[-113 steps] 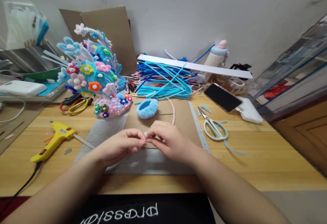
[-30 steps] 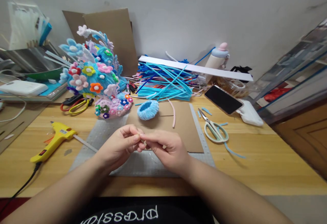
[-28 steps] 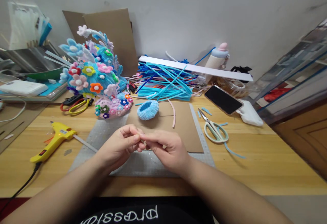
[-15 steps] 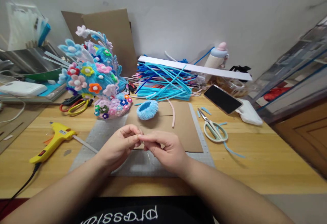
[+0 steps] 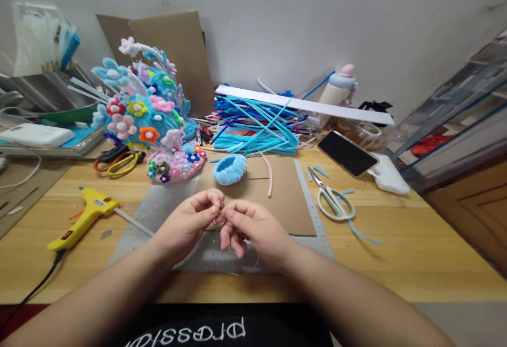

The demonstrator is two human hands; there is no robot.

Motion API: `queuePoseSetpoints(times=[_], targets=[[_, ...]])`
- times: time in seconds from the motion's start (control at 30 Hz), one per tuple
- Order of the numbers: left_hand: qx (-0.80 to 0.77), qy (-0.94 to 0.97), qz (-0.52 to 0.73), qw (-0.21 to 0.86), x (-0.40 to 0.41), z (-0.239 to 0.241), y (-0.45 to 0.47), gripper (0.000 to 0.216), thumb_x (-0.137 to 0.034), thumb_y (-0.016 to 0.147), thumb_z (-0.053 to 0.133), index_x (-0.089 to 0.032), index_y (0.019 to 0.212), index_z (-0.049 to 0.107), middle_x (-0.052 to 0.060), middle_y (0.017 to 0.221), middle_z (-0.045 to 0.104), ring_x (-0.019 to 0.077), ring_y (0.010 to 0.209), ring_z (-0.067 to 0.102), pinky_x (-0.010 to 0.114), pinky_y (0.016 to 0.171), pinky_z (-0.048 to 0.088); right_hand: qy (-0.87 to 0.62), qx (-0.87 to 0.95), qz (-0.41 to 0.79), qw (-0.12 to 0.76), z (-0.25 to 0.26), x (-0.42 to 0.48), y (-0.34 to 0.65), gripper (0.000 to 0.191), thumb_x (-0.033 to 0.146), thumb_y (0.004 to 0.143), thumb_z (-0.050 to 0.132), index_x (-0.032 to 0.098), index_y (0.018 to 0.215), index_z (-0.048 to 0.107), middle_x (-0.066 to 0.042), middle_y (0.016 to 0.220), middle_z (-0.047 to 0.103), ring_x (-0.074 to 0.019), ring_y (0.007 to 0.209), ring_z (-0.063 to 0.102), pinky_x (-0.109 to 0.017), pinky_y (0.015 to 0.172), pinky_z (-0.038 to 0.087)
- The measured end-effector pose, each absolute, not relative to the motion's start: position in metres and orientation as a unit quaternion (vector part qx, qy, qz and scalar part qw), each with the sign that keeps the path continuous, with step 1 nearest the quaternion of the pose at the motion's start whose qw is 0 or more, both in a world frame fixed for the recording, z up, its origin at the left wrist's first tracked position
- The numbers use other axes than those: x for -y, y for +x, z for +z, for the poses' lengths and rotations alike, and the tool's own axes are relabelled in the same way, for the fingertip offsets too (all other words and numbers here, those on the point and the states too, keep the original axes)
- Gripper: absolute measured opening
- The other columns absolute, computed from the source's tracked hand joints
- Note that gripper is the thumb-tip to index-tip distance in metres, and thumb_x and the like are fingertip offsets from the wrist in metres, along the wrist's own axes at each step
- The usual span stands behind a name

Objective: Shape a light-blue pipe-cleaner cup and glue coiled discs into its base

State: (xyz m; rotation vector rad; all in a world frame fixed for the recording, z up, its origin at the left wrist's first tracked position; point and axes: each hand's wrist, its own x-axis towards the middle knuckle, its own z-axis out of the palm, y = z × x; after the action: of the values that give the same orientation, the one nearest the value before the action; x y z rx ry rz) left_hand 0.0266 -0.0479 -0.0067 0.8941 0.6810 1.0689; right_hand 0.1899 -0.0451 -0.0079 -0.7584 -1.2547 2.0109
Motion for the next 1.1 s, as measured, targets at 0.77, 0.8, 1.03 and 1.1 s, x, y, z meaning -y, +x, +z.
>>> queuePoseSetpoints(times=[0.77,0.8,1.03,1.1], targets=[[-0.347,0.405,0.505,0.679,0.047,-0.017,0.031,0.021,-0.028,0.069,0.076,-0.013,0.067,0.062,-0.001,0.069,0.057,0.0079,0.065,0.052,0.02,0.063,0.039,-0.366,0.536,0.656,0.385,-0.009,0.054,0.185,0.024,0.036,0.083,0.061,0.016,0.073,0.054,0.006,0.051,0.055,-0.0026,0.037,0.04,-0.015,0.038,0.028],[-0.351,0.4,0.508,0.677,0.047,-0.017,0.032,0.021,-0.029,0.07,0.075,-0.013,0.067,0.062,-0.001,0.068,0.057,0.0079,0.064,0.052,0.02,0.063,0.039,-0.367,0.529,0.657,0.392,-0.01,0.054,0.184,0.024,0.036,0.082,0.061,0.016,0.072,0.054,0.006,0.05,0.055,-0.0026,0.037,0.04,-0.015,0.038,0.028],[-0.351,0.374,0.465,0.722,0.045,-0.022,0.034,0.024,-0.031,0.07,0.075,-0.014,0.083,0.066,0.001,0.064,0.062,0.0126,0.061,0.058,0.027,0.066,0.043,-0.336,0.444,0.719,0.416,-0.018,0.048,0.182,0.024,0.036,0.082,0.063,0.014,0.073,0.056,0.005,0.05,0.058,-0.0017,0.034,0.042,-0.014,0.037,0.027],[-0.353,0.367,0.467,0.723,0.045,-0.021,0.033,0.023,-0.031,0.068,0.076,-0.014,0.077,0.064,0.0,0.062,0.06,0.0118,0.057,0.057,0.026,0.062,0.043,-0.324,0.436,0.736,0.404,-0.019,0.048,0.182,0.024,0.036,0.082,0.063,0.014,0.074,0.056,0.004,0.053,0.06,-0.0023,0.035,0.046,-0.013,0.037,0.03]])
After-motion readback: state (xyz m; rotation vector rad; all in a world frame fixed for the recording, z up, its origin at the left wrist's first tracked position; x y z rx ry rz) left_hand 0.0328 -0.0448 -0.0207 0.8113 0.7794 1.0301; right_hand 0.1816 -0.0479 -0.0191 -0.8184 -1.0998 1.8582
